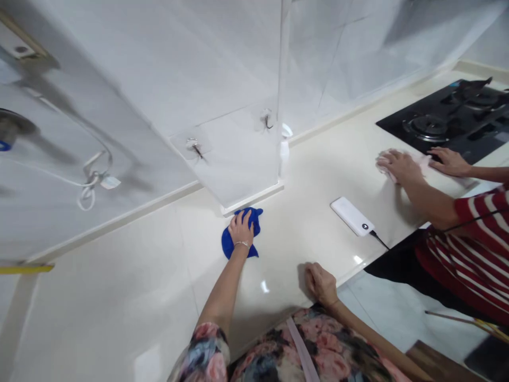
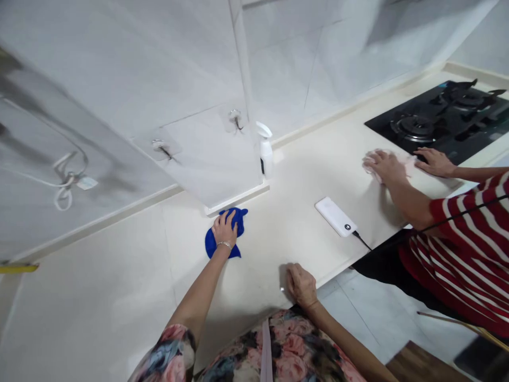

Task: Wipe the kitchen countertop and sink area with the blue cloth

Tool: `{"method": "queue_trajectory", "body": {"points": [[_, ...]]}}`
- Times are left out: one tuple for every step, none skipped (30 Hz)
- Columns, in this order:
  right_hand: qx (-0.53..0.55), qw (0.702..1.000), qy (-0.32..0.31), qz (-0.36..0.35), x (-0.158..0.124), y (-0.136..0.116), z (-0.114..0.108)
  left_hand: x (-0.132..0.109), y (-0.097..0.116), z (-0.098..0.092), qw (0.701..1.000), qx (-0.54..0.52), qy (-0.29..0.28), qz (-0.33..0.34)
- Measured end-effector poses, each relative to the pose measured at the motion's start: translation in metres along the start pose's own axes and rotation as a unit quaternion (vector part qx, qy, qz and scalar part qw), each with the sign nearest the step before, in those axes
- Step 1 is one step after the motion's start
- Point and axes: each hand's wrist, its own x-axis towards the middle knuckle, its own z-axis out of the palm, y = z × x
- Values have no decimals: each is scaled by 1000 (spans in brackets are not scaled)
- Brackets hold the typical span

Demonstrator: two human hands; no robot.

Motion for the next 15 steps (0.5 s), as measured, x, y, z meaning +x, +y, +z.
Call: {"method": "queue_trajectory", "body": {"points": [[-4, 1000, -7, 3, 0, -1, -1, 6, 9, 4, 1000, 1, -3, 0], [-8, 1000, -14, 5, 0, -1, -2, 11, 18, 7, 1000, 2, -6, 1], [-12, 1000, -20, 5, 0, -2, -3, 15, 25, 11, 1000, 3, -9, 3], [-18, 1000, -23, 2, 0, -2, -4, 19, 30, 14, 1000, 3, -13, 8], [-24, 999, -25, -3, -1, -2, -4, 22, 34, 16, 1000, 3, -18, 13], [-31, 999, -26, -8, -1, -2, -5, 24, 37, 18, 1000, 1, -22, 16], [-37, 999, -25, -12, -1, -2, -5, 26, 38, 20, 1000, -2, -26, 17], [-43, 999, -24, -16, -1, -1, -6, 27, 38, 20, 999, -6, -28, 17], [-46, 999, -22, -18, 0, -1, -6, 27, 38, 20, 999, -12, -28, 16], [-48, 998, -20, -21, 0, -1, -6, 26, 38, 19, 999, -20, -29, 16], [-49, 998, -15, -25, 1, -1, -6, 24, 39, 18, 999, -29, -31, 18], [-48, 998, -9, -30, 3, -1, -6, 20, 40, 17, 999, -38, -32, 21], [-47, 998, -3, -36, 4, 0, -7, 15, 42, 15, 998, -46, -35, 26], [-45, 998, 3, -41, 5, 0, -7, 6, 45, 14, 997, -53, -41, 36], [-43, 998, 7, -46, 6, 1, -8, -4, 48, 14, 996, -59, -48, 47]]}}
